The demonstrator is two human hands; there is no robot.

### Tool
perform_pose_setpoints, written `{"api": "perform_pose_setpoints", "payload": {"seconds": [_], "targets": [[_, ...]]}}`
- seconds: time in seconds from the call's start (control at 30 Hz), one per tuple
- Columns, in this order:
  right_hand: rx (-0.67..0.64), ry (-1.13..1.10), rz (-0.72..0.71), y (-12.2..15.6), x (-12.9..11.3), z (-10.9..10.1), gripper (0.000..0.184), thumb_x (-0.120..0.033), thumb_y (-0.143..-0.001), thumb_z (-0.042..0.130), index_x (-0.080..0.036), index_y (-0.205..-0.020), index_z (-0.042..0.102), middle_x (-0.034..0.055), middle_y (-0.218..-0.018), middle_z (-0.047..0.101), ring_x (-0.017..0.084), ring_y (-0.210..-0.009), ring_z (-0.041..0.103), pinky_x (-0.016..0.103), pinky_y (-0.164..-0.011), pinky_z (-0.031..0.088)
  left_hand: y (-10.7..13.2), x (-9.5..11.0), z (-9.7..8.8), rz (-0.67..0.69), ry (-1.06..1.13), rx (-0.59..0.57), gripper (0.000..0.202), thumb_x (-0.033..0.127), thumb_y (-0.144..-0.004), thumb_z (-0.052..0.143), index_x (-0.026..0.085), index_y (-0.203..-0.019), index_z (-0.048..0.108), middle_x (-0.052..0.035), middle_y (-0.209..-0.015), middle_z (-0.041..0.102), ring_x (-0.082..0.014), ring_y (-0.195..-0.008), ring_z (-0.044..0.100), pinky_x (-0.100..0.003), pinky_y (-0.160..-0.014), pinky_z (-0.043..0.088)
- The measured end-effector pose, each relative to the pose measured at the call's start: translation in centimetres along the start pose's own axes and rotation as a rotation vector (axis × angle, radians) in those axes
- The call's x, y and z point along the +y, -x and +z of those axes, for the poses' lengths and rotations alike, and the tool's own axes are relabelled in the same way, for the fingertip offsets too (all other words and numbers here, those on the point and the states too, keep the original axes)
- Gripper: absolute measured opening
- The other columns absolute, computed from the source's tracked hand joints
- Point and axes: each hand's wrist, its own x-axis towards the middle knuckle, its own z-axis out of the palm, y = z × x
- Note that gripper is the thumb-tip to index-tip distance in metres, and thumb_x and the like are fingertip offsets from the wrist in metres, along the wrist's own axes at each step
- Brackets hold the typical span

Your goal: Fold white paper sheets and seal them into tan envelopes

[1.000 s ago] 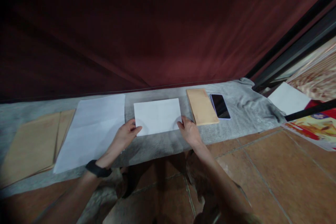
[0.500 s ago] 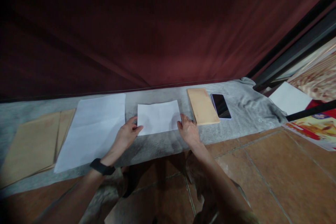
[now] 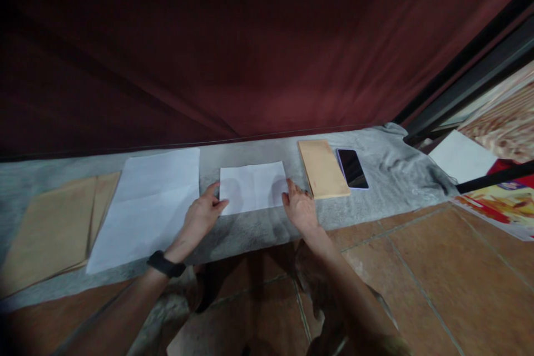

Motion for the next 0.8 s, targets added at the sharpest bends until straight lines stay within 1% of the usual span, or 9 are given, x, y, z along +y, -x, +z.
{"api": "perform_pose_setpoints", "payload": {"seconds": [0.1, 0.23, 0.57, 0.7, 0.8], "targets": [[0.006, 0.007, -0.014, 0.1, 0.0, -0.1, 0.047, -0.031, -0.105, 0.044, -0.02, -0.15, 0.044, 0.0126, -0.131, 0.07, 0.023, -0.105, 0.073, 0.031, -0.09, 0.051, -0.1, -0.2, 0.3, 0.026, -0.036, 0.015, 0.053, 0.034, -0.098, 0.056, 0.024, -0.149, 0.047, -0.0061, -0.111, 0.077, -0.0262, -0.101, 0.073, -0.035, -0.084, 0.052], [-0.011, 0.013, -0.028, 0.2, -0.1, -0.5, 0.044, -0.032, -0.106, 0.042, -0.022, -0.149, 0.048, 0.0115, -0.128, 0.07, 0.023, -0.105, 0.072, 0.031, -0.091, 0.051, 0.1, -0.1, 0.2, 0.039, -0.075, 0.016, 0.05, 0.035, -0.098, 0.056, 0.027, -0.147, 0.052, -0.0056, -0.11, 0.078, -0.0252, -0.098, 0.073, -0.034, -0.082, 0.053], [-0.042, 0.099, -0.035, 0.4, -0.3, -0.8, 0.044, -0.036, -0.108, 0.036, -0.024, -0.148, 0.05, 0.011, -0.128, 0.07, 0.022, -0.105, 0.071, 0.032, -0.092, 0.048, 1.0, 0.6, -0.3, 0.05, -0.166, 0.005, 0.048, 0.036, -0.101, 0.05, 0.026, -0.148, 0.051, -0.0085, -0.113, 0.077, -0.0262, -0.102, 0.073, -0.035, -0.085, 0.055], [-0.049, 0.135, -0.037, 0.4, -0.4, -0.8, 0.046, -0.037, -0.108, 0.033, -0.024, -0.149, 0.049, 0.0123, -0.131, 0.068, 0.022, -0.108, 0.069, 0.033, -0.095, 0.046, 1.2, 0.7, -0.2, 0.058, -0.226, 0.027, 0.047, 0.037, -0.102, 0.048, 0.026, -0.147, 0.051, -0.0099, -0.109, 0.078, -0.0257, -0.099, 0.074, -0.035, -0.084, 0.055], [-0.038, 0.147, -0.048, 0.6, -0.5, -0.7, 0.046, -0.037, -0.108, 0.032, -0.023, -0.148, 0.05, 0.0121, -0.131, 0.067, 0.023, -0.109, 0.067, 0.034, -0.098, 0.044, 1.5, 0.6, -0.1, 0.072, -0.264, 0.052, 0.046, 0.038, -0.103, 0.046, 0.025, -0.146, 0.053, -0.0114, -0.105, 0.077, -0.0268, -0.095, 0.074, -0.037, -0.083, 0.056]]}}
